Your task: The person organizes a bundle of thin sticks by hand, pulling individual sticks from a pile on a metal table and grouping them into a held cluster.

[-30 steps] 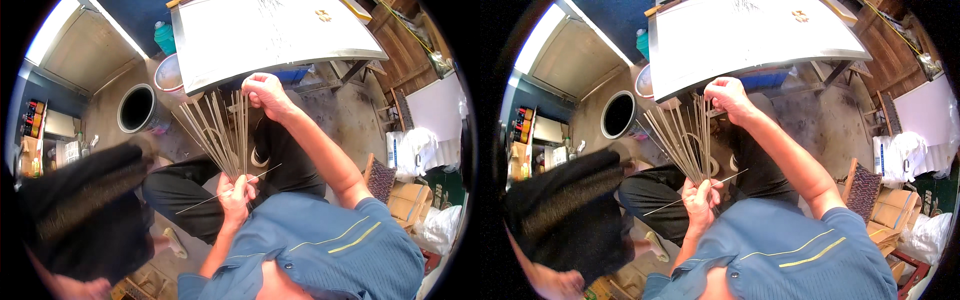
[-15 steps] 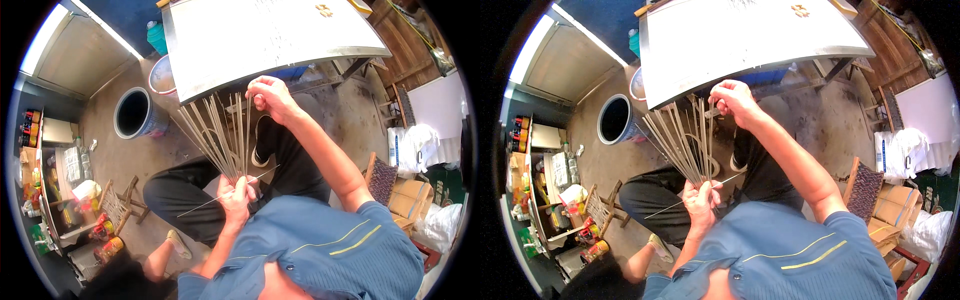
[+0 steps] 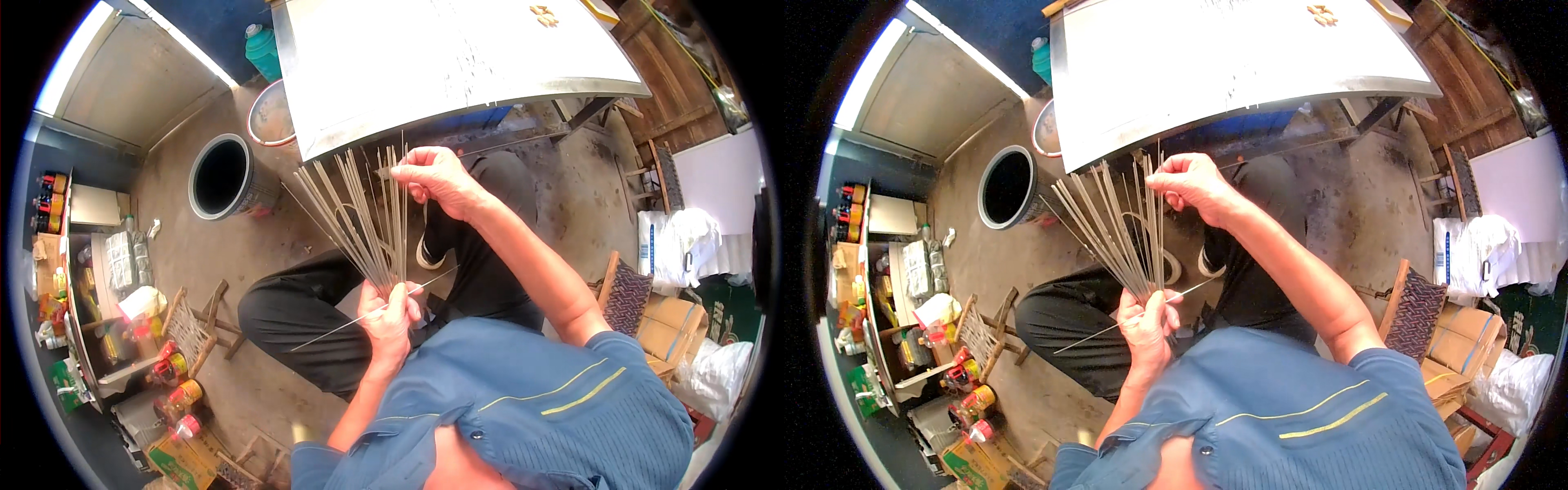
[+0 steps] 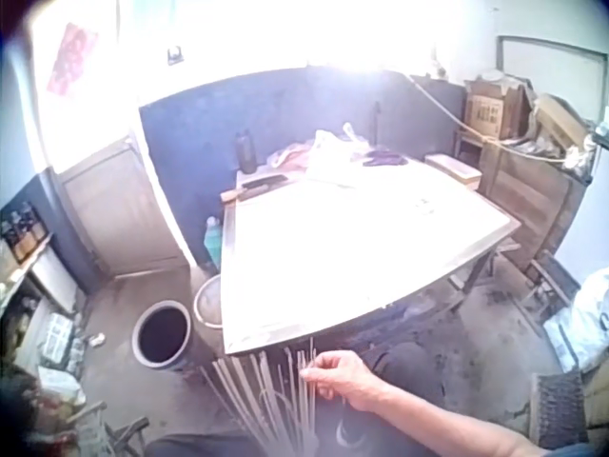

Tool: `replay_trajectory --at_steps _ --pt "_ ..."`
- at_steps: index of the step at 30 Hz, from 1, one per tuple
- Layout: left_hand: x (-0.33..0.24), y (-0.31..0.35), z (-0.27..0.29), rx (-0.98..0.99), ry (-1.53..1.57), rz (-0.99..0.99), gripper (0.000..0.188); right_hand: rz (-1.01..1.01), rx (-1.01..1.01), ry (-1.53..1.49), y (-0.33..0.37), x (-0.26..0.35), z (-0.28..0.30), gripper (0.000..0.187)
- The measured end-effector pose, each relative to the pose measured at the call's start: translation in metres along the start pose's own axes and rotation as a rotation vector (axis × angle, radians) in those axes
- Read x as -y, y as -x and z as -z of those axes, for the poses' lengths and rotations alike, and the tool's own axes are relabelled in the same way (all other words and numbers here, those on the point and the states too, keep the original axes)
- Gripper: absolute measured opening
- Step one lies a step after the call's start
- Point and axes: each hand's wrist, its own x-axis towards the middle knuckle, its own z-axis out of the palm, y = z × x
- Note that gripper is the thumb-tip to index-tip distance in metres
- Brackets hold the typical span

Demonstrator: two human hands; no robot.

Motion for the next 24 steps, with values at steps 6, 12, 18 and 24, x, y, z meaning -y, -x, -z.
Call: replay_trajectory --at_steps 6,12,18,24 --pt "0.000 -0.001 0.001 -0.020 0.002 0.010 0.012 -0.011 -0.015 -0.050 -0.002 -0.005 -0.003 0.014" --pt "0.001 -0.004 0.002 -0.035 0.015 0.004 0.015 -0.016 -0.044 -0.076 -0.004 -0.004 -0.009 0.014" --pt "0.000 0.000 0.007 0.005 0.062 0.051 0.018 0.046 -0.035 -0.086 -0.011 0.001 -0.014 0.011" --pt "-0.003 0.004 0.014 0.002 0.104 0.005 0.014 0.078 -0.032 -0.109 -0.017 0.026 -0.026 0.009"
